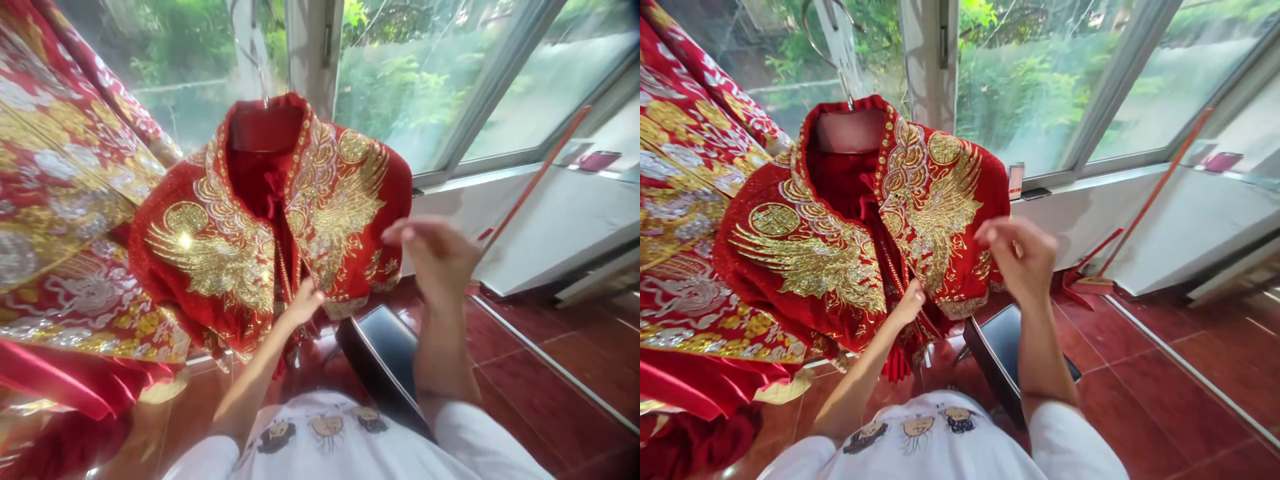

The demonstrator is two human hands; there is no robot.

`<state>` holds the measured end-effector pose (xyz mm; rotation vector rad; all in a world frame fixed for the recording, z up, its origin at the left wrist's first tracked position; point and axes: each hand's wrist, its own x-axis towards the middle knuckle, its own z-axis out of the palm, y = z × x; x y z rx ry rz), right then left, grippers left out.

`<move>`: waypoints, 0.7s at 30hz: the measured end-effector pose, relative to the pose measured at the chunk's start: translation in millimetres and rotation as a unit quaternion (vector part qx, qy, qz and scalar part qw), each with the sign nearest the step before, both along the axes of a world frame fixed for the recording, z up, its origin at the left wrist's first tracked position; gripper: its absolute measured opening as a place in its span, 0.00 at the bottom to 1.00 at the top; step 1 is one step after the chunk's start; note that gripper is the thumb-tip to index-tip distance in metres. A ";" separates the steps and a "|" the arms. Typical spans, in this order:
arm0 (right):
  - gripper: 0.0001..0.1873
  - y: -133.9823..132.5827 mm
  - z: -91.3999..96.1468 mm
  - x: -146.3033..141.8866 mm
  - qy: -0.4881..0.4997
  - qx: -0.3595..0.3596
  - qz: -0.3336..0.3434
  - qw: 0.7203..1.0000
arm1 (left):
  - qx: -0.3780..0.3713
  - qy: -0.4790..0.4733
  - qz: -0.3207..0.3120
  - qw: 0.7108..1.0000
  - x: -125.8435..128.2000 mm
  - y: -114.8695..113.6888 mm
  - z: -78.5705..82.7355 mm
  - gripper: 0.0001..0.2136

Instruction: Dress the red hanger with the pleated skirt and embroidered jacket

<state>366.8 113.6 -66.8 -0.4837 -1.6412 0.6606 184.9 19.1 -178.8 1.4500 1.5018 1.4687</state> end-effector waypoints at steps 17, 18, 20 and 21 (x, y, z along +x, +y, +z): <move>0.19 55.4 44.2 -67.1 -0.157 0.154 -0.278 0.935 | 0.312 0.470 0.255 0.785 -39.6 -85.5 159.1 0.09; 0.17 58.0 53.7 -62.6 -0.170 0.152 -0.245 0.942 | 0.306 0.490 0.280 0.767 -54.5 -88.3 182.4 0.12; 0.13 65.1 79.7 -53.8 -0.181 0.136 -0.143 0.964 | 0.236 0.523 0.300 0.762 -86.4 -87.9 221.5 0.26; 0.11 68.4 93.5 -50.8 -0.186 0.125 -0.079 0.971 | 0.183 0.539 0.291 0.769 -101.0 -85.0 236.1 0.34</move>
